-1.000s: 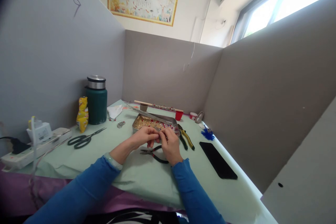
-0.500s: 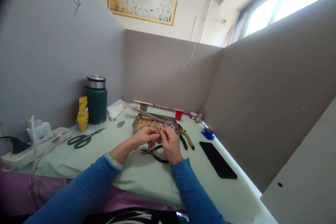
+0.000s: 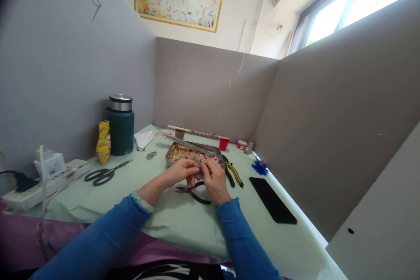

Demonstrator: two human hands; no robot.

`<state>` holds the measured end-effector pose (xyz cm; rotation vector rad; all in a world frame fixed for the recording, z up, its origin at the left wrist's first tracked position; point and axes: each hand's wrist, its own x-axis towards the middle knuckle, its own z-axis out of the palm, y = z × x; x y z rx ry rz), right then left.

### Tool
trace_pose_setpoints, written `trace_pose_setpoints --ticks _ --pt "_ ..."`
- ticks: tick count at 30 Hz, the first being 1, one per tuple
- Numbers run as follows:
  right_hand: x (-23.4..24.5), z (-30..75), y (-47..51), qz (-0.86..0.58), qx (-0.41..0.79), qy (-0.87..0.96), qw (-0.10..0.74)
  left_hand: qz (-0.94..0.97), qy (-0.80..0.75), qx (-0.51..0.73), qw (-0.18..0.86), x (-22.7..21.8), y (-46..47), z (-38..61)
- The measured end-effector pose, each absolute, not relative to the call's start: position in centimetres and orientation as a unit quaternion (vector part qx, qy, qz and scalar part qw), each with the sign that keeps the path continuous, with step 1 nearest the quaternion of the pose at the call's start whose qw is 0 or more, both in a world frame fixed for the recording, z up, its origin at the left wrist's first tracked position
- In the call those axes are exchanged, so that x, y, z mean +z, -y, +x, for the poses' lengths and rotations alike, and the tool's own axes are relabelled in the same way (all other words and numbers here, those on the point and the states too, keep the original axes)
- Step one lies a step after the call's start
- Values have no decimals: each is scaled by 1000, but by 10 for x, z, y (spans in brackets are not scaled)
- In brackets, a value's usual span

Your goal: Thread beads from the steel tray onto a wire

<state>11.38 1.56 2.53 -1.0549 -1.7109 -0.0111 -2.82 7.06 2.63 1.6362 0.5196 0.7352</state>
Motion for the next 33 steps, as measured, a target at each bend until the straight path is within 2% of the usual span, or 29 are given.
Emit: trace_pose_setpoints --ticks 13,22,29,33 --pt "22 115 -15 -436 -18 732 523 728 -215 291 583 27 -68 -32" --pt "24 117 -19 -467 101 678 558 696 -190 338 604 24 -69 -26" --pt "22 116 -17 -468 7 701 538 702 -221 308 604 27 -68 -29" --pt "23 116 -16 -451 -9 713 537 694 -223 317 607 31 -67 -31"
